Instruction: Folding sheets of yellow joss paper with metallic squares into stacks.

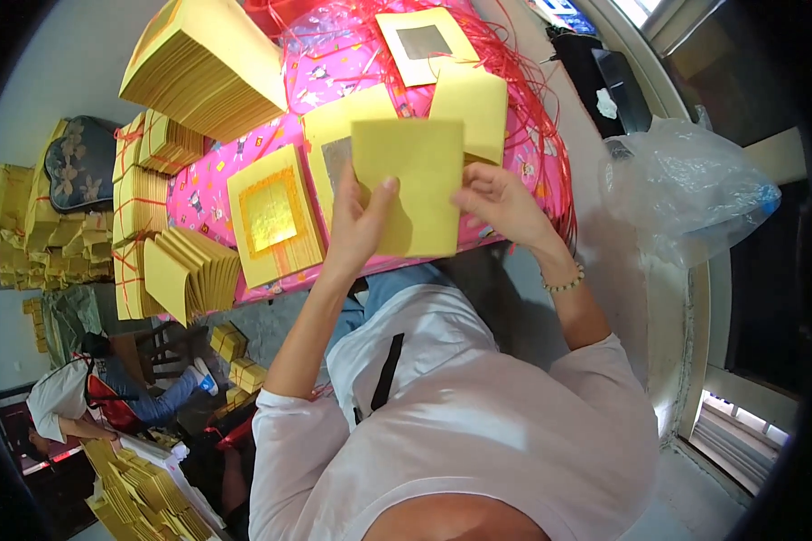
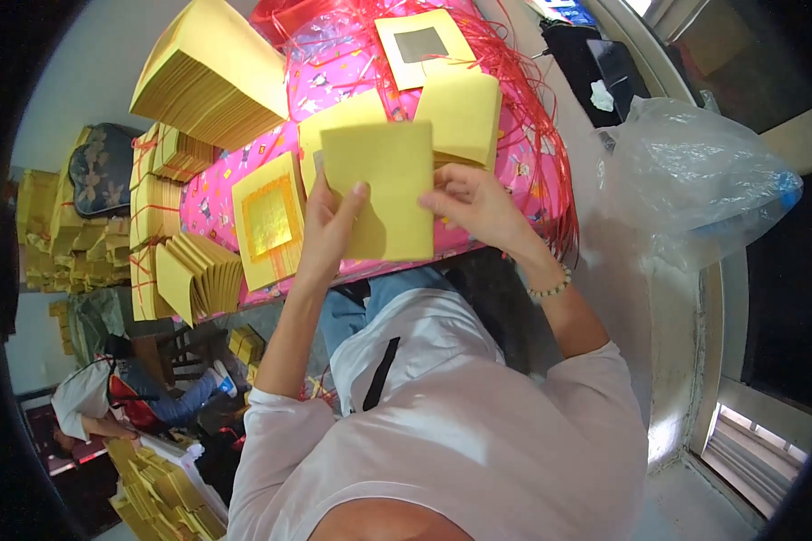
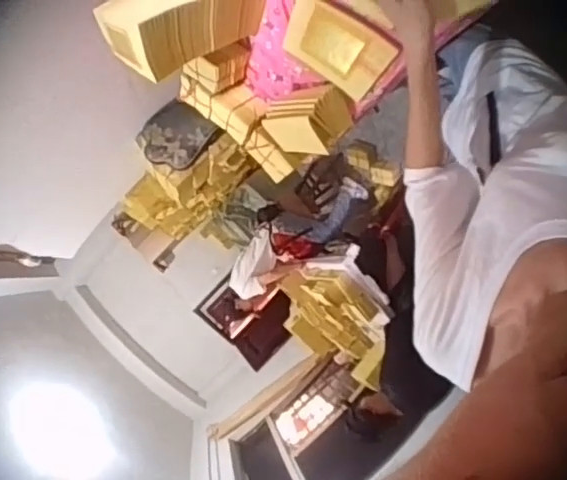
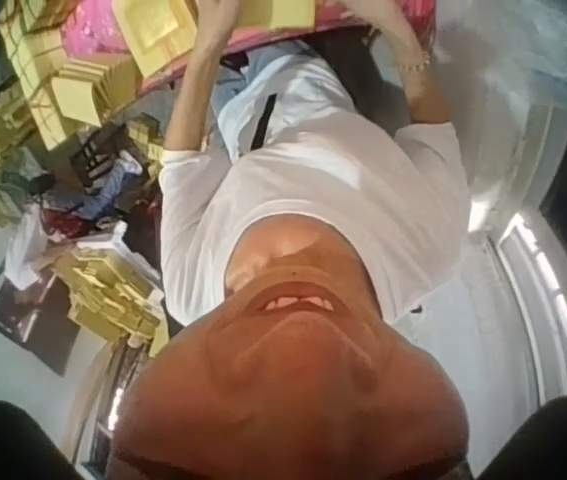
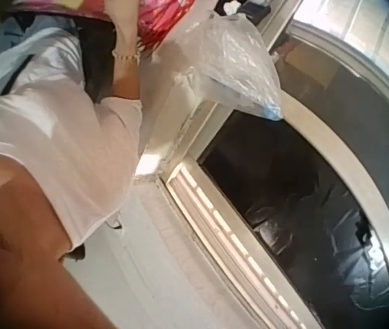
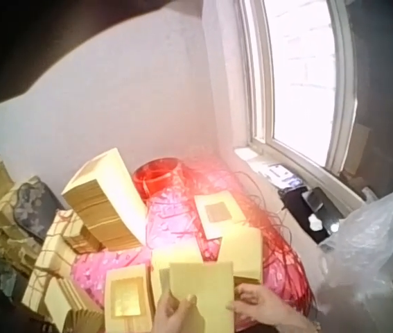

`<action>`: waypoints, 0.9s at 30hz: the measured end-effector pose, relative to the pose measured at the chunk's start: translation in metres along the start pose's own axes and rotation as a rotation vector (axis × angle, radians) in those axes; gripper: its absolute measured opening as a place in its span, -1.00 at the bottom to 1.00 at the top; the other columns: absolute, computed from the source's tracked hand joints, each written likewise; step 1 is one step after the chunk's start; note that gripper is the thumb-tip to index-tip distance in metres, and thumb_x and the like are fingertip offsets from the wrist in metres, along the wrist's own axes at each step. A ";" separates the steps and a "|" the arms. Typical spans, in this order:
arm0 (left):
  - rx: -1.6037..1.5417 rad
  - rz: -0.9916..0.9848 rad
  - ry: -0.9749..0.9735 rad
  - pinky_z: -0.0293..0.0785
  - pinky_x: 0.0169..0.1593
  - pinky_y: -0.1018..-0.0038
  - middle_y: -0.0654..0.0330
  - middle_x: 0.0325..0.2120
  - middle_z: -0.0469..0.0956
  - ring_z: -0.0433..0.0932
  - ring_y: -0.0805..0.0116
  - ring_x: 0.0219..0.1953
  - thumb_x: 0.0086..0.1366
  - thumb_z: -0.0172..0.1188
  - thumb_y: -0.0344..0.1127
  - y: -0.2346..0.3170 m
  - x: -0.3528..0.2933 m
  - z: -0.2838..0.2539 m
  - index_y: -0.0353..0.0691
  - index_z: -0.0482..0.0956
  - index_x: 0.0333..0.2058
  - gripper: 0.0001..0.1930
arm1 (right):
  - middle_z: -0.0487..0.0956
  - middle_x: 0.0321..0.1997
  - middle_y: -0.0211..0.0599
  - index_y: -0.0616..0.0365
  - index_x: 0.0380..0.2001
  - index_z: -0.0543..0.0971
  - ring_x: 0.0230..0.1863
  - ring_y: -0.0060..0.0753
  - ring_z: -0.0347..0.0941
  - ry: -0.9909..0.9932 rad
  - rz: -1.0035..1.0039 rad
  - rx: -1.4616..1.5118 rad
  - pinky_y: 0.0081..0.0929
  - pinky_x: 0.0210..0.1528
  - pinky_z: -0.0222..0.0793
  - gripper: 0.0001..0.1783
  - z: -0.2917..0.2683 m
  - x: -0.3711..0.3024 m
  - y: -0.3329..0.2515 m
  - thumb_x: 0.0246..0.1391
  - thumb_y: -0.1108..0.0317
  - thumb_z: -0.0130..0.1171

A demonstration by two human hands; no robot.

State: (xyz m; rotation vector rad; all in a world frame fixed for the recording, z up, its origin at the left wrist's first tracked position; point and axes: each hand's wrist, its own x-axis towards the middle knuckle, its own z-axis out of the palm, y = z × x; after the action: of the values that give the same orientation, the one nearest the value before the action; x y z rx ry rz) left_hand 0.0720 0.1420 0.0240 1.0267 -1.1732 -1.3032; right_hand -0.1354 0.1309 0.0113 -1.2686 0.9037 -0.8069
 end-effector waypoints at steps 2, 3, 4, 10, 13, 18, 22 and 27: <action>0.033 0.005 -0.061 0.33 0.00 0.53 0.15 -0.10 0.44 0.41 0.45 -0.05 0.28 0.03 -0.44 -0.003 -0.003 0.001 -0.33 0.24 0.06 -0.62 | 0.57 -0.42 -0.41 0.26 -0.36 0.54 -0.45 -0.69 0.49 0.181 -0.043 0.198 -0.73 -0.46 0.39 -0.76 -0.003 0.004 -0.005 0.19 0.27 0.06; 0.066 0.001 -0.117 0.32 0.01 0.53 0.15 -0.09 0.44 0.40 0.45 -0.03 0.29 0.05 -0.43 -0.006 -0.003 0.001 -0.32 0.24 0.07 -0.61 | 0.57 -0.42 -0.41 0.26 -0.36 0.54 -0.45 -0.69 0.49 0.183 -0.051 0.195 -0.73 -0.46 0.39 -0.76 -0.007 0.005 -0.002 0.19 0.27 0.06; 0.083 -0.066 -0.155 0.30 0.03 0.53 0.15 -0.05 0.42 0.38 0.44 0.00 0.29 0.06 -0.41 -0.005 -0.002 -0.001 -0.32 0.22 0.10 -0.57 | 0.57 -0.46 -0.42 0.25 -0.39 0.53 -0.49 -0.70 0.48 0.175 -0.074 0.130 -0.73 -0.47 0.39 -0.75 -0.010 0.004 0.002 0.19 0.26 0.06; -0.040 -0.277 -0.235 0.30 0.06 0.52 0.13 -0.03 0.43 0.38 0.42 0.02 0.28 0.08 -0.39 0.001 0.004 0.008 -0.33 0.20 0.13 -0.53 | 0.54 -0.54 -0.47 0.21 -0.46 0.52 -0.56 -0.74 0.44 0.271 -0.112 0.128 -0.74 -0.52 0.36 -0.74 -0.022 0.004 0.016 0.19 0.25 0.06; -0.022 -0.340 -0.251 0.32 0.04 0.50 0.13 -0.03 0.44 0.40 0.42 0.01 0.28 0.09 -0.38 -0.003 0.013 0.012 -0.33 0.22 0.12 -0.53 | 0.55 -0.53 -0.47 0.22 -0.42 0.53 -0.57 -0.73 0.44 0.250 -0.107 0.111 -0.75 -0.53 0.37 -0.75 -0.035 0.004 0.018 0.19 0.24 0.06; 0.055 -0.259 -0.239 0.40 -0.04 0.51 0.16 -0.09 0.48 0.47 0.44 -0.09 0.27 0.10 -0.36 -0.005 0.045 0.018 -0.32 0.26 0.10 -0.56 | 0.55 -0.51 -0.46 0.22 -0.24 0.50 -0.58 -0.74 0.42 0.249 -0.020 0.073 -0.76 -0.56 0.34 -0.76 -0.047 0.011 -0.011 0.18 0.25 0.08; 0.078 -0.272 -0.248 0.46 -0.11 0.52 0.15 -0.17 0.53 0.53 0.44 -0.18 0.26 0.13 -0.30 0.003 0.090 0.032 -0.34 0.32 0.05 -0.58 | 0.57 -0.41 -0.43 0.22 -0.14 0.48 -0.57 -0.75 0.42 0.179 -0.084 0.023 -0.80 -0.57 0.31 -0.72 -0.070 0.034 -0.013 0.18 0.25 0.07; 0.221 -0.271 -0.214 0.52 -0.25 0.46 0.07 -0.29 0.56 0.57 0.38 -0.31 0.17 0.22 -0.29 -0.024 0.151 0.045 -0.38 0.38 -0.08 -0.60 | 0.56 -0.41 -0.41 0.23 -0.18 0.48 -0.54 -0.76 0.42 0.327 -0.079 -0.049 -0.80 -0.58 0.31 -0.69 -0.102 0.072 -0.003 0.19 0.20 0.04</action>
State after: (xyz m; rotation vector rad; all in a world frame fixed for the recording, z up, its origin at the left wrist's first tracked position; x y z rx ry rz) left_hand 0.0121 -0.0051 0.0147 1.2635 -1.3994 -1.5504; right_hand -0.1963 0.0225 -0.0005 -1.2409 1.1442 -1.0814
